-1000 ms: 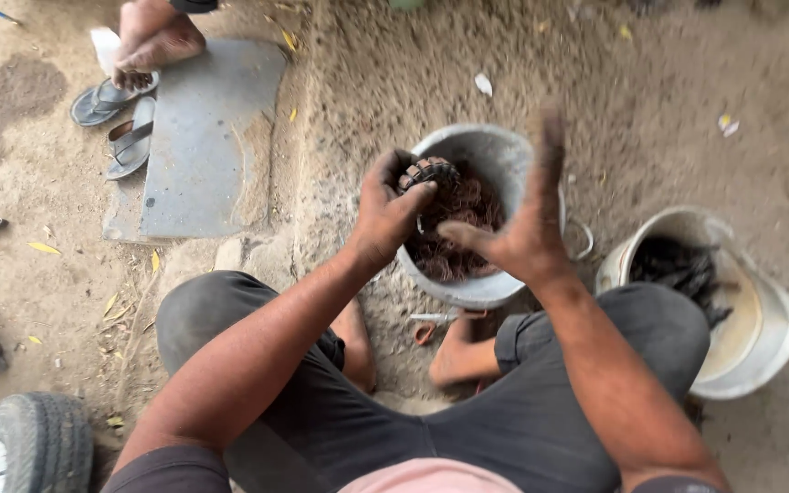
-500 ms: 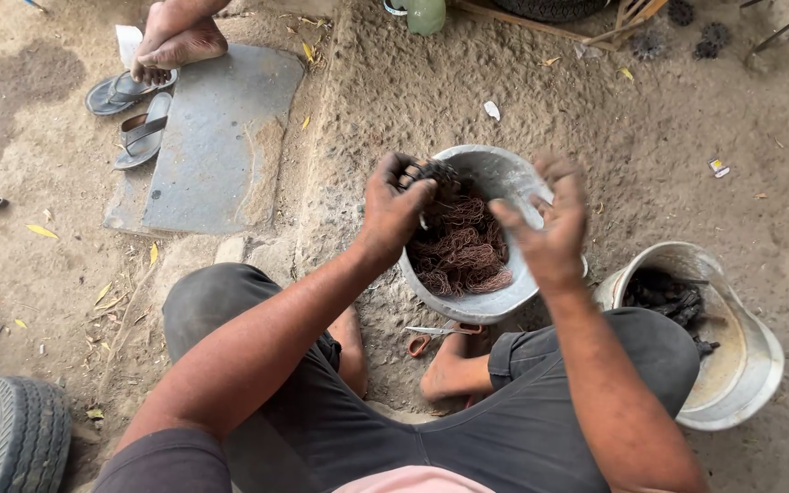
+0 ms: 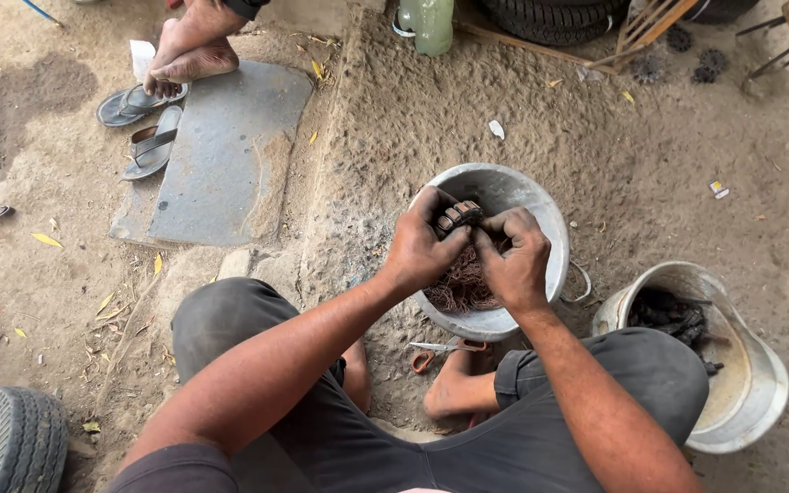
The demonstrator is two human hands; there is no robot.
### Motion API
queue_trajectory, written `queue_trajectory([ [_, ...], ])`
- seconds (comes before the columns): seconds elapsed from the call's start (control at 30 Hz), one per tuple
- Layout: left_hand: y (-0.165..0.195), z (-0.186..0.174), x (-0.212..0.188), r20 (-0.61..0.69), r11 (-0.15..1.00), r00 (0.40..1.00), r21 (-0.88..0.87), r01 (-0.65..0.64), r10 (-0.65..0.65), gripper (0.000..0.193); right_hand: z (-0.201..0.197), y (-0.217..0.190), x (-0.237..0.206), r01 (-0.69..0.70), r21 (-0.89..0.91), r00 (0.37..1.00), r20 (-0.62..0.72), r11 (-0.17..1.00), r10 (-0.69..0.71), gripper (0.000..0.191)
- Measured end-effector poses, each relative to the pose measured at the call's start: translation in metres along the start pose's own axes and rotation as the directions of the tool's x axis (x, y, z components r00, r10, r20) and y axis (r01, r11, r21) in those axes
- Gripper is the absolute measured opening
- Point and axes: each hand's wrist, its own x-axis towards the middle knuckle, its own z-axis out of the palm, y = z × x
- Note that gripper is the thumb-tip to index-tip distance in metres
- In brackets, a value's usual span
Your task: The person sits on the ground and stuffs strands of copper wire into the slots of a motor armature core held in a basin, pressing the wire down by hand and occasionally using a small hand tool to pack it, with a bucket of dark finished parts beside them.
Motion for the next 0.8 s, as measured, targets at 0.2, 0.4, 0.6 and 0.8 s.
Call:
queue_trajectory([
  [0.2, 0.012, -0.003, -0.002, -0.004, 0.995, 1.0, 0.095, -0.021, 0.022, 0.034, 0.001, 0.005, 0.002, -0.045, 0.056, 0.999, -0.025, 0.997, 0.046, 0.009],
  [0.4, 0.018, -0.008, 0.0, -0.005, 0.99, 1.0, 0.138, -0.022, 0.023, 0.036, -0.001, 0.007, 0.0, -0.067, 0.22, 0.997, -0.011, 0.973, 0.071, 0.009],
  [0.6, 0.011, -0.003, 0.001, 0.034, 0.962, 0.994, 0.253, -0.105, 0.1, 0.037, 0.004, 0.018, -0.003, -0.325, 0.445, 0.945, 0.131, 0.834, 0.299, 0.012],
  [0.8, 0.005, 0.0, 0.001, -0.01, 0.984, 1.0, 0.178, 0.015, -0.013, 0.034, 0.001, 0.014, -0.003, -0.13, 0.174, 0.991, 0.029, 0.976, 0.127, 0.011],
])
